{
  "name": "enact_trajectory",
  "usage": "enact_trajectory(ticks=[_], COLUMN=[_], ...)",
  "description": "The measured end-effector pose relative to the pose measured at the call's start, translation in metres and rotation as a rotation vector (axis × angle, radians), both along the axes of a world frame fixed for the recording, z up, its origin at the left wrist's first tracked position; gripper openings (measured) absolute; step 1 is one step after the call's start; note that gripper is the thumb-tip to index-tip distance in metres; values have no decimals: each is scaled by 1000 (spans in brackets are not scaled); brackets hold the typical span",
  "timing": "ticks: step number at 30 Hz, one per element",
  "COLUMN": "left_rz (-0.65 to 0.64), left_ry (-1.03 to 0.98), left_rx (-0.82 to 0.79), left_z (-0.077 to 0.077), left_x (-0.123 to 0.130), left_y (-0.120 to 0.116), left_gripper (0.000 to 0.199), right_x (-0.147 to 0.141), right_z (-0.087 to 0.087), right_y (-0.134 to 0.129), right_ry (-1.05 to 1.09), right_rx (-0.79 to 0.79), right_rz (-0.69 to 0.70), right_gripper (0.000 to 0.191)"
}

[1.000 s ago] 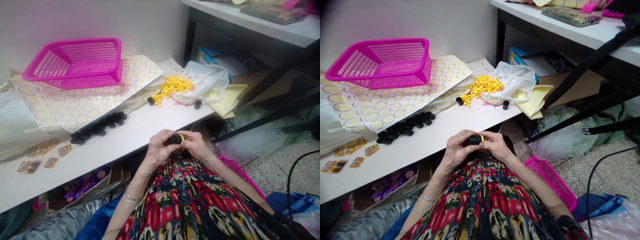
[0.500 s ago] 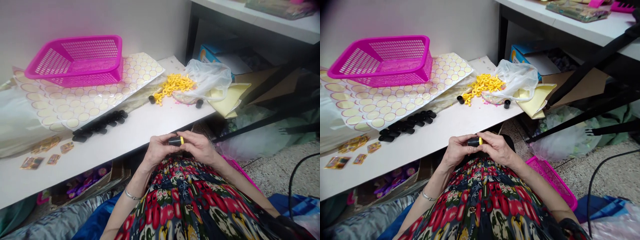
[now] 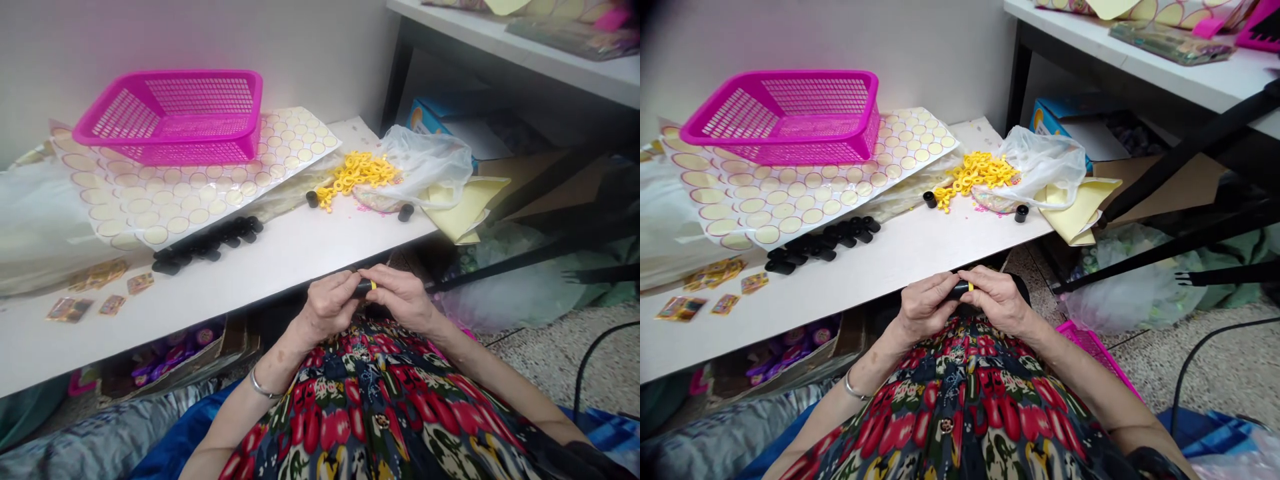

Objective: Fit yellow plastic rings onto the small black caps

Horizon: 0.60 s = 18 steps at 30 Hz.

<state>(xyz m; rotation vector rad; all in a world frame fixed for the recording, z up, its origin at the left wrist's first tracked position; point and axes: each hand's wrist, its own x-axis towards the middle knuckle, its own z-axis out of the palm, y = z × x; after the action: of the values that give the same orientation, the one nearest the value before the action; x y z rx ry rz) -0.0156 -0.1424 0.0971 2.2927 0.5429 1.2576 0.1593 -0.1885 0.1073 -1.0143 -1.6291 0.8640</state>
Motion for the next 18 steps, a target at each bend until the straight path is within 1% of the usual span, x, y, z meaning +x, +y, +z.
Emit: enact_trajectory(ticks=[1,2,4,6,7,9,10,11,12,13,15,16,17,18], left_rz=[-9,-13,-3,48,51,5,12,65,174,342,751,930,1063,1146], left_ry=[4,8,15,35,65,151,179,186,171,133,63,53,43,57], left_rx=[-19,-71,-240,-417,-483,-566,-583,-591,-589,-587,-577,-559,-535,-507], left_z=[-2,-3,-8,-16,-20,-31,-36,-41,-46,-50,-58,-61,-63,-64], left_x=[0,1,2,2,0,-9,-17,-27,-39,-53,-81,-94,-105,-114], left_y=[0,1,0,1,2,9,15,22,30,40,61,72,83,94], left_gripper=[40,38,32,26,28,44,52,56,56,49,35,32,31,30], right_x=[-1,-2,-6,-10,-12,-15,-15,-15,-15,-14,-15,-17,-21,-25], right_z=[1,2,1,-5,-12,-30,-41,-53,-65,-77,-95,-101,-105,-107], right_y=[0,0,3,7,11,18,23,26,30,33,41,45,49,54], right_ry=[37,72,129,140,131,92,46,-43,-173,-327,-629,-763,-878,-973], right_rx=[-72,-161,-360,-515,-552,-567,-557,-551,-532,-517,-525,-543,-569,-593], right_rz=[0,-4,-10,9,36,81,77,58,3,-38,-74,-67,-50,-24], right_gripper=[31,31,33,36,37,35,34,33,31,30,27,25,23,23])
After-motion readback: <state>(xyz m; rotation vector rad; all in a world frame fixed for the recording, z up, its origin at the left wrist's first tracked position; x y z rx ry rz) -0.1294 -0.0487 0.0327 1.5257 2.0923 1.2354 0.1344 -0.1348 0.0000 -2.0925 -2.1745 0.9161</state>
